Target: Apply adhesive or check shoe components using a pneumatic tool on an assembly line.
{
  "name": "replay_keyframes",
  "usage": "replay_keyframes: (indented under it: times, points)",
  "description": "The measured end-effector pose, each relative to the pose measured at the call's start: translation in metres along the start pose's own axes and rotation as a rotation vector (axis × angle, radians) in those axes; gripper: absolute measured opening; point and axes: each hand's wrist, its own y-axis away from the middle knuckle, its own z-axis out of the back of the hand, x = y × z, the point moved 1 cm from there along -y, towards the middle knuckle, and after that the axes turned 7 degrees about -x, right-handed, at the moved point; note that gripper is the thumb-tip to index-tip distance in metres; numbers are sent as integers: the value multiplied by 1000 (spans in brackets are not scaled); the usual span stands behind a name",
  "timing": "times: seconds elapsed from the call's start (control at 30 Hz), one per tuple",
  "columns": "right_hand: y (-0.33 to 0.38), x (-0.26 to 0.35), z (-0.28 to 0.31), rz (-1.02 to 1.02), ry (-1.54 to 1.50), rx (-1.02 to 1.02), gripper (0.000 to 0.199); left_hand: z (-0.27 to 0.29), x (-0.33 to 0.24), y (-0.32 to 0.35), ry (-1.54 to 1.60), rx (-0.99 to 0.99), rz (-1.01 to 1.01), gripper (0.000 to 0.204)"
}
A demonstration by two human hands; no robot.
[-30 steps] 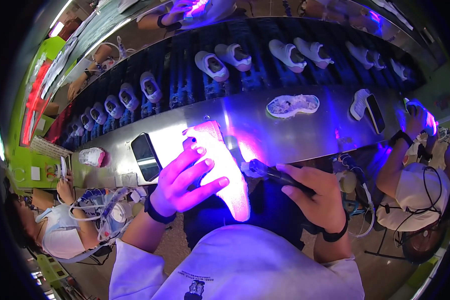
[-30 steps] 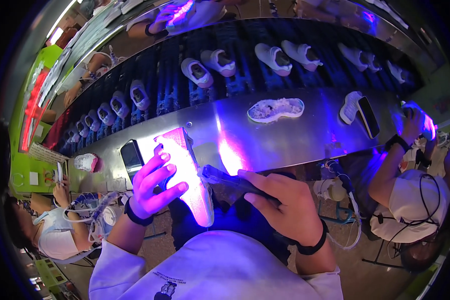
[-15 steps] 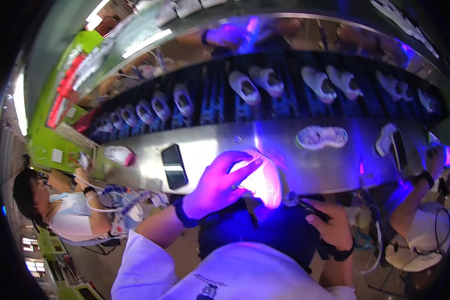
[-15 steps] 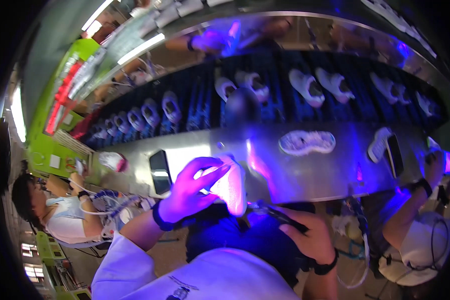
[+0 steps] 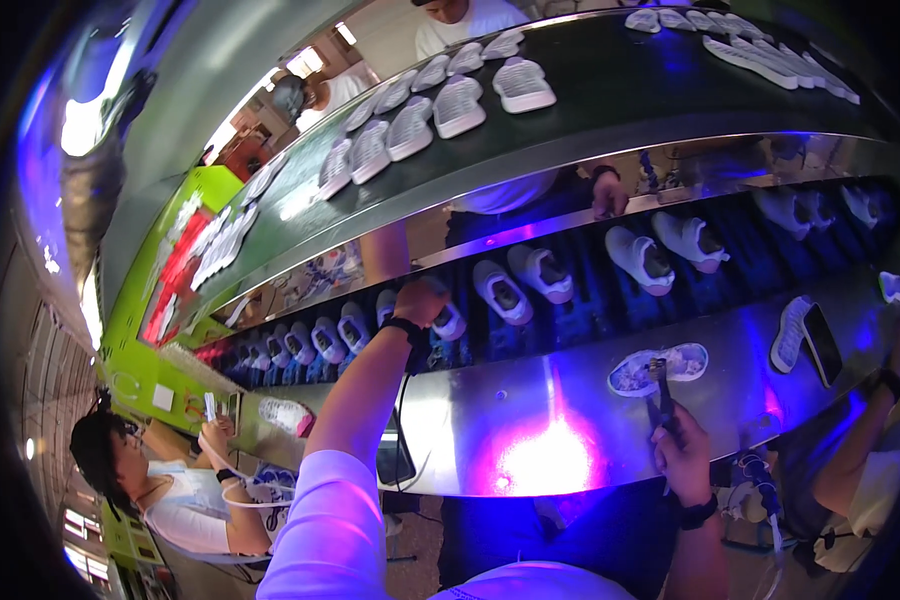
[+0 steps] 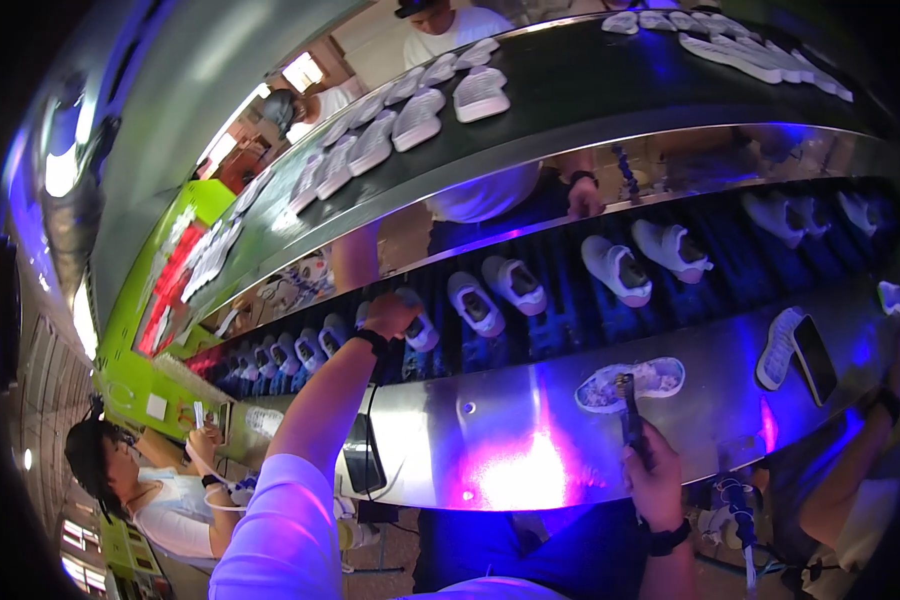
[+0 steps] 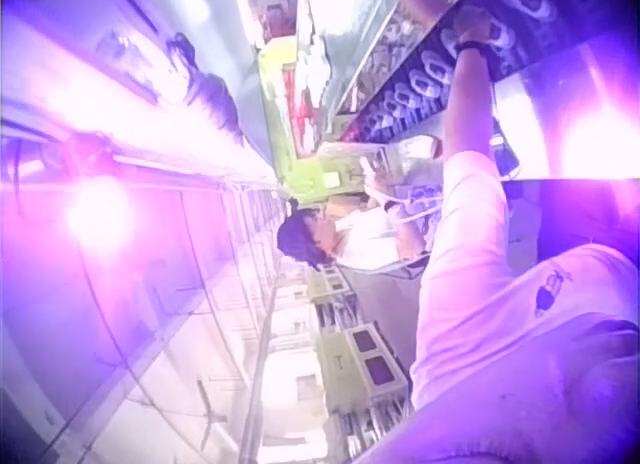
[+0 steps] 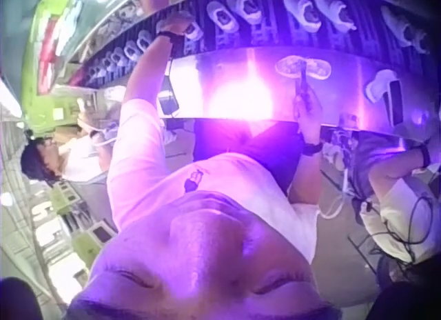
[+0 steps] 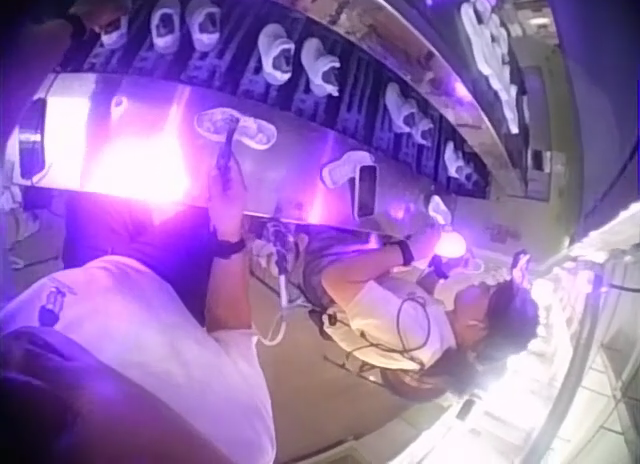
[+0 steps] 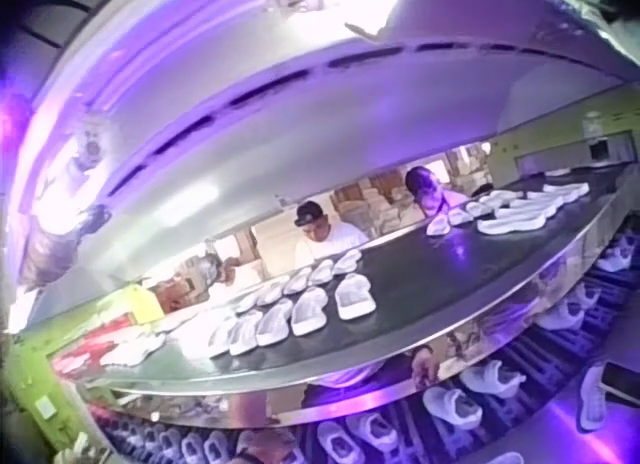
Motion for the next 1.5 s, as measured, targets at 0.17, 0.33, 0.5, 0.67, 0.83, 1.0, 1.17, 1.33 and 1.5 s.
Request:
replay_keyframes:
  times: [0.17, 0.33, 0.5, 0.67, 0.83, 1.0, 1.17, 1.33, 1.5]
  points:
    - [1, -5, 9, 37, 79, -43, 48, 6, -46, -25, -143, 166, 137, 38]
    - [-2, -2, 8, 48, 111, -42, 50, 31, -137, -68, 18, -438, 92, 47]
    - [-3, -20, 19, 118, 155, -97, 48, 24, -176, -72, 221, 144, 304, 44]
    - [-4, -12, 16, 104, 118, -48, 47, -5, -118, -72, 57, 134, 176, 34]
    - [-4, -8, 27, 100, 99, -59, 47, -4, -135, -67, -97, 60, 42, 36]
    - [-3, -26, 38, 293, 252, -152, 46, 44, -230, -103, 55, -146, 42, 42]
    - [-3, -16, 27, 329, 349, -113, 46, -26, -213, -126, -47, 22, -246, 28]
    - [-9, -26, 28, 301, 259, -89, 46, 41, -220, -72, 398, 216, 71, 24]
    - [-3, -16, 28, 245, 159, -44, 45, 123, -249, 112, 352, 192, -215, 53]
